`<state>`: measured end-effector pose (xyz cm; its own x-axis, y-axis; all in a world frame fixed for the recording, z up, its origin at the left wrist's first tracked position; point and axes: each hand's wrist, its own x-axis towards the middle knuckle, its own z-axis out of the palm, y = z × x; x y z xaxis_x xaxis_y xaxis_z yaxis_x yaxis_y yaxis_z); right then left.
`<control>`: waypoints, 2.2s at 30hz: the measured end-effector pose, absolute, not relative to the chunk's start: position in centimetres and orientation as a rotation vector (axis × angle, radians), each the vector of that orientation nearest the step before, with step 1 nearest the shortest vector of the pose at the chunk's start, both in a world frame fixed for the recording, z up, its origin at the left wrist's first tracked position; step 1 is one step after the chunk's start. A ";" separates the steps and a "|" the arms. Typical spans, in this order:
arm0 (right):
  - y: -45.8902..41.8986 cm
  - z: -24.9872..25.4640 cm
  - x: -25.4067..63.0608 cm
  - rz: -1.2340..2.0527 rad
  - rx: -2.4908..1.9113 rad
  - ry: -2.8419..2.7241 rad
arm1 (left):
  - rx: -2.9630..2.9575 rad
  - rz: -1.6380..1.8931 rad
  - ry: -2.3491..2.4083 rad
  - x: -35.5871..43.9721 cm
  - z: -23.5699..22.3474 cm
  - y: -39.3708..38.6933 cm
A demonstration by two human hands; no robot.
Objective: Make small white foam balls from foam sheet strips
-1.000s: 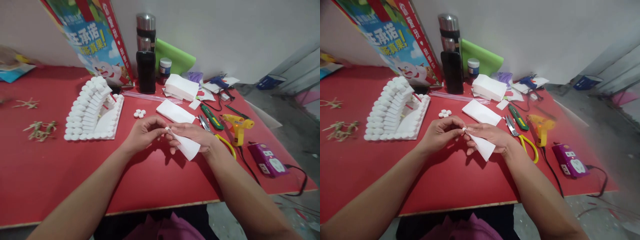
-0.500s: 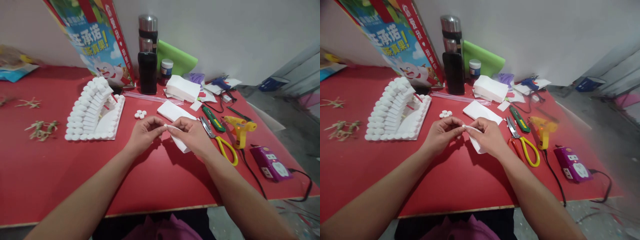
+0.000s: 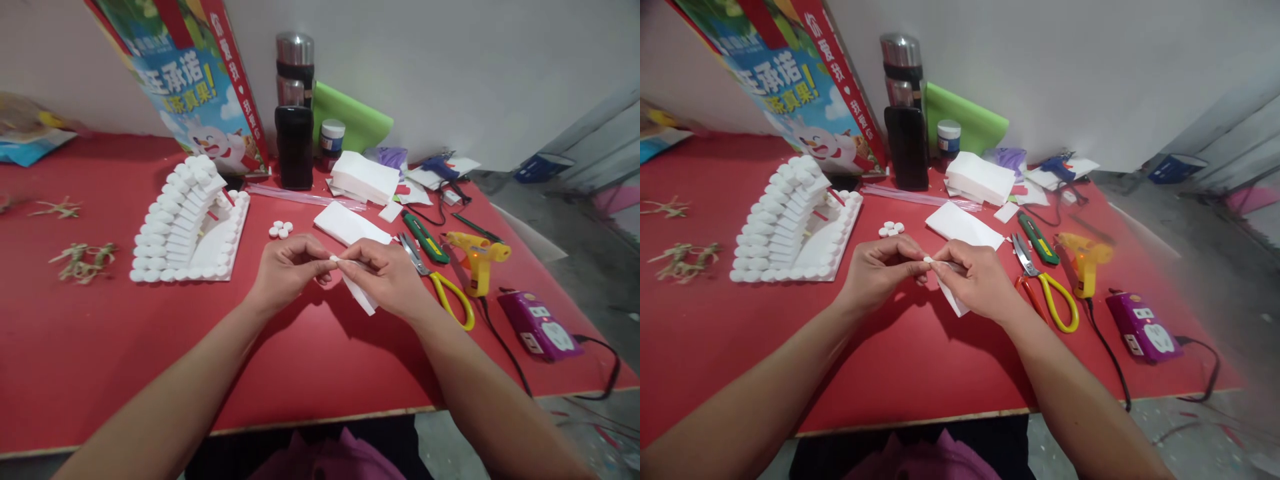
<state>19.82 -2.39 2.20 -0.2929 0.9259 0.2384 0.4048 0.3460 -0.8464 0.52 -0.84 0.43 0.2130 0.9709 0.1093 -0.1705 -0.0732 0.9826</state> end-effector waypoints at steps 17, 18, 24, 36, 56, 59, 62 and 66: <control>-1.0 0.5 20.3 0.970 -1.227 -1.789 | 1.048 1.036 0.899 0.9 -1.0 -0.7; -1.0 0.2 20.2 0.951 -1.243 -1.776 | 1.058 1.053 0.924 1.1 -1.0 -0.8; -1.6 -0.7 19.1 0.668 -1.318 -1.858 | 1.122 1.156 1.043 2.1 -1.2 -1.4; 0.2 0.7 20.5 2.176 -0.935 -0.834 | 1.465 1.242 0.977 0.7 -1.0 -0.1; -0.6 -0.6 19.2 1.624 -1.121 -1.254 | 1.178 1.154 1.054 1.1 -0.6 -0.6; -0.7 -0.7 18.9 1.361 -1.233 -1.423 | 1.124 1.139 1.090 1.2 -0.6 -0.6; -0.9 -0.5 18.6 1.237 -1.328 -1.456 | 1.127 1.140 1.117 1.4 -0.6 -0.8; -1.3 -0.5 17.9 1.129 -1.412 -1.399 | 1.296 1.222 1.150 1.8 -0.9 -1.0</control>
